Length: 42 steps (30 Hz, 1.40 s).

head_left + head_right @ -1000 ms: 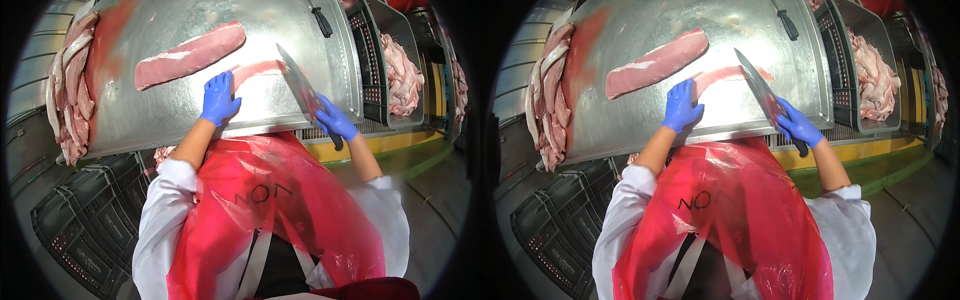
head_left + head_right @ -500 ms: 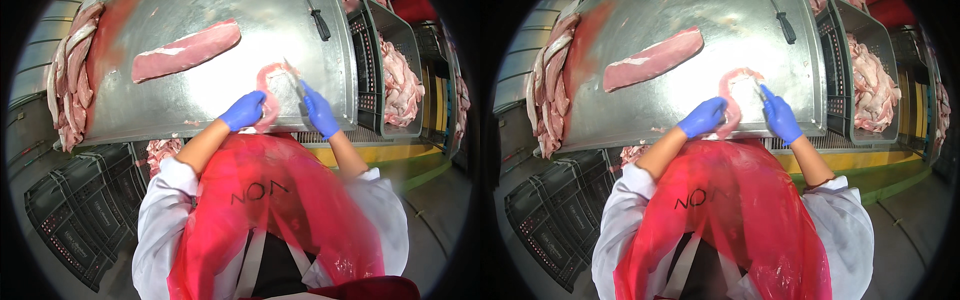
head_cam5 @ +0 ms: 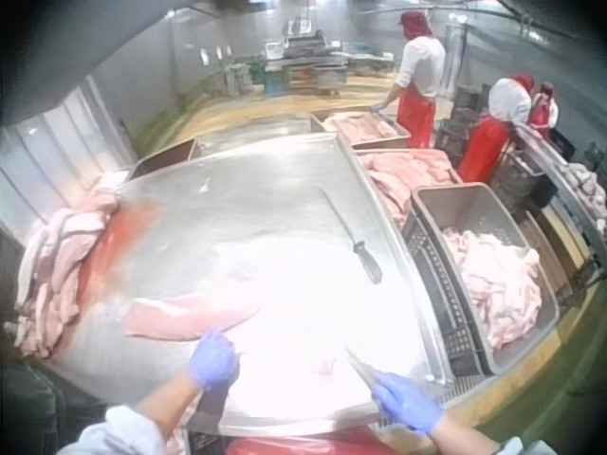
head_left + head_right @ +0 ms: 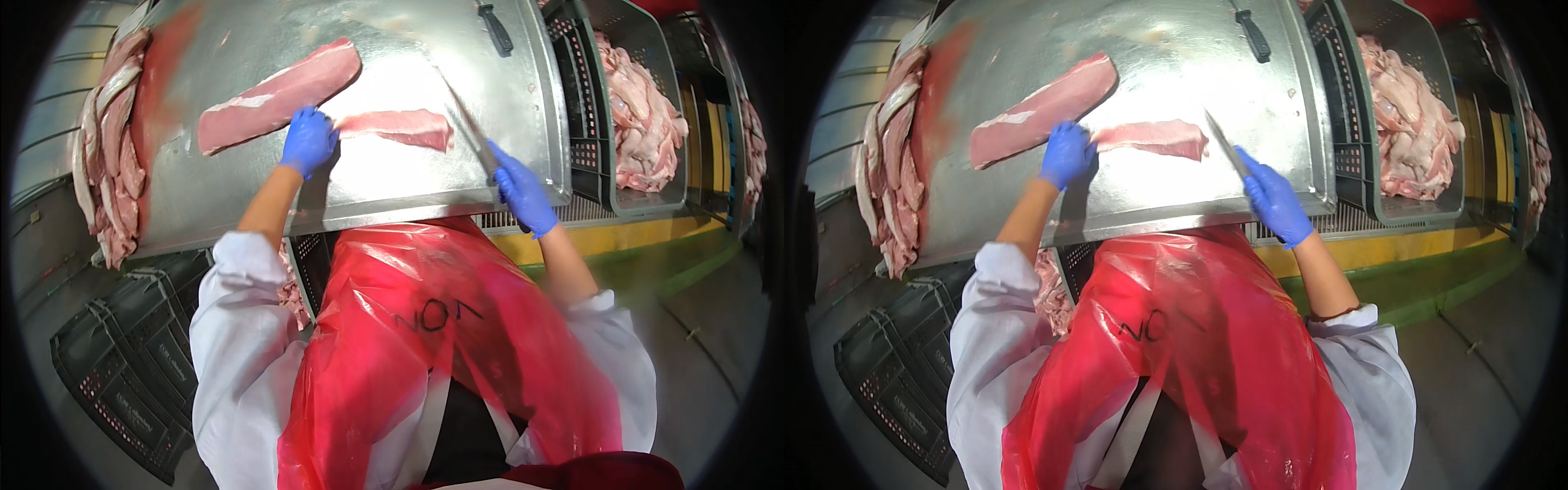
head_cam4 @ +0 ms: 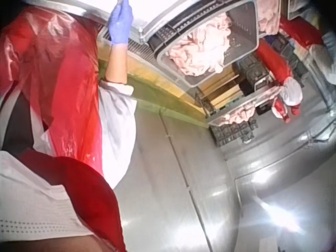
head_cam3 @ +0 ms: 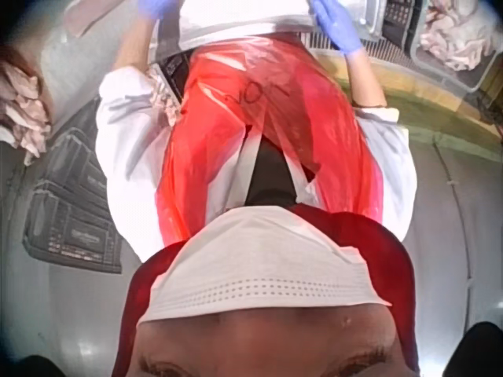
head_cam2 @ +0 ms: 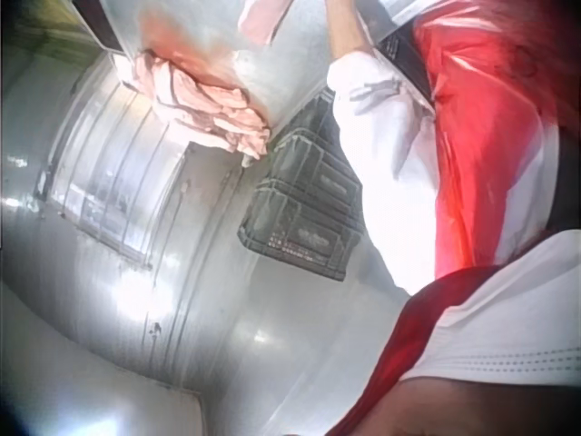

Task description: The person uses a knife to trim fat and connective tissue from large cuts of raw meat on a stainless steel table. They repeatedly slice off layers of fat, separate the lean meat, and place the trimmed pieces into a nearby container.

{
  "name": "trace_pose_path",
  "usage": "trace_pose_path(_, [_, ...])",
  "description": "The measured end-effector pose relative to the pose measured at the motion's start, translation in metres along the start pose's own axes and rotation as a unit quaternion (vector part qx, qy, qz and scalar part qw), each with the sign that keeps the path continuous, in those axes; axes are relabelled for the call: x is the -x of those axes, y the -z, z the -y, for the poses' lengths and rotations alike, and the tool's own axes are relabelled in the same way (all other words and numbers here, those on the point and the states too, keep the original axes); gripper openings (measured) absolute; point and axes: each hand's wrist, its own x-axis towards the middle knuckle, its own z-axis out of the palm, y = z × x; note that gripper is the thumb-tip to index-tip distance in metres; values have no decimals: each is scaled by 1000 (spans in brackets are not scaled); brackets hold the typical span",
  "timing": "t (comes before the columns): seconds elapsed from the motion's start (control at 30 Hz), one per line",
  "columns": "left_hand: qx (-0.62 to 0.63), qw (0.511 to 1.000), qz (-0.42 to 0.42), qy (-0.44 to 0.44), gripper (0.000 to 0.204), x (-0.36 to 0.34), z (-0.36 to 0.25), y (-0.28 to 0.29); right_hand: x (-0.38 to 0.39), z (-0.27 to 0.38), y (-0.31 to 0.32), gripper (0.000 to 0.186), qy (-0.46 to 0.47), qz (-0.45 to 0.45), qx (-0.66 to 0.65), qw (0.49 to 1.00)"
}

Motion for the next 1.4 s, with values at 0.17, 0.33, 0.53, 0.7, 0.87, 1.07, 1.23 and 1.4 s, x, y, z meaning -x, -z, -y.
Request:
trace_pose_path(0.17, [412, 863, -53, 288, 31, 84, -49, -23, -47, 29, -62, 49, 162, 194, 121, 960])
trace_pose_path(0.33, [625, 658, -40, 418, 25, 92, -97, -27, -56, 37, -89, 51, 131, 317, 189, 920])
trace_pose_path(0.53, [594, 698, -21, 400, 32, 81, -128, -22, -63, 55, -127, 51, 145, 222, 253, 930])
trace_pose_path(0.7, [452, 822, -67, 340, 34, 84, -89, -24, -72, 34, -116, 55, 165, 181, 297, 923])
trace_pose_path(0.87, [400, 836, -57, 371, 39, 84, -84, -43, -47, 24, -70, 60, 77, 189, 369, 907])
trace_pose_path(1.07, [360, 918, -3, 166, 25, 40, -151, -15, -95, 39, -128, 57, 153, 128, 273, 941])
trace_pose_path(1.23, [414, 850, -26, 326, 34, 68, -89, -10, -106, 19, -107, 56, 167, 112, 281, 938])
trace_pose_path(1.4, [292, 883, -86, 357, 27, 112, -29, -44, -75, -11, -36, 57, 78, 109, 325, 936])
